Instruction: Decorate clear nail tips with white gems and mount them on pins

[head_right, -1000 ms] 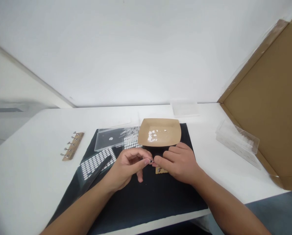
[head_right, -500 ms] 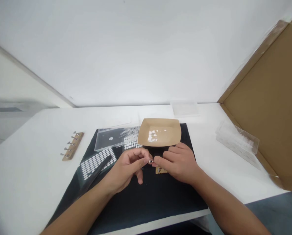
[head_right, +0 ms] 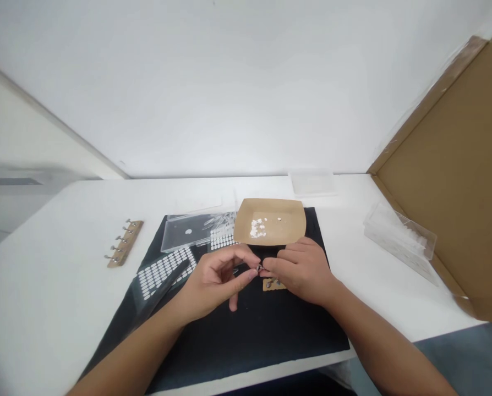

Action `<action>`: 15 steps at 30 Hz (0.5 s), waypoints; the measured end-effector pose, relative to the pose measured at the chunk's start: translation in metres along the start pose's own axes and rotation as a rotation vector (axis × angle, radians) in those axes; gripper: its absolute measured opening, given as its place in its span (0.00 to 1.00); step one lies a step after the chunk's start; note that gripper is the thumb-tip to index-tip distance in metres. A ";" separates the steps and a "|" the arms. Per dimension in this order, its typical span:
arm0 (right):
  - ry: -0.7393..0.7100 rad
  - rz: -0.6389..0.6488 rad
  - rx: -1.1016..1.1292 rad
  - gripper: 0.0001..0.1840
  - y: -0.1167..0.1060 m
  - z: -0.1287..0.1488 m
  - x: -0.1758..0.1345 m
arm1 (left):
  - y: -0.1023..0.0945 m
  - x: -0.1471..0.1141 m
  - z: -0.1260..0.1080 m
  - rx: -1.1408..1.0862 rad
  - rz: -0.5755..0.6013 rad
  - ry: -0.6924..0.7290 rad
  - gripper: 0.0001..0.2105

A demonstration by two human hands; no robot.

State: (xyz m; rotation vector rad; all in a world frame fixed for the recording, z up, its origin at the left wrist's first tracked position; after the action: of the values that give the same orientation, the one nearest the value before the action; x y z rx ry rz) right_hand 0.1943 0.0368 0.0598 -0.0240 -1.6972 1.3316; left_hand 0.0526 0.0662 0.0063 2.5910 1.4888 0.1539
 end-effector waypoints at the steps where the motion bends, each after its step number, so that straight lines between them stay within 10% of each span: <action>1: 0.002 0.002 0.013 0.09 0.001 0.000 0.000 | 0.000 0.000 -0.002 0.028 0.013 0.025 0.10; 15: 0.053 0.035 0.156 0.13 0.010 -0.005 -0.005 | -0.001 -0.004 -0.026 0.237 0.089 0.318 0.07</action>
State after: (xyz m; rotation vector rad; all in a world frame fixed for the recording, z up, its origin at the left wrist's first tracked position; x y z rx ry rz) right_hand 0.1954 0.0425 0.0488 0.0013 -1.5513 1.4729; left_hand 0.0458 0.0650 0.0318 2.9356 1.5736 0.4450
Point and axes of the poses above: each hand's wrist, its own x-axis towards the middle knuckle, its own y-axis out of the palm, z = x × y, the point moved 9 cm from there along x, towards the middle knuckle, and after that the axes turned 10 degrees about -x, right-handed, at the moved point
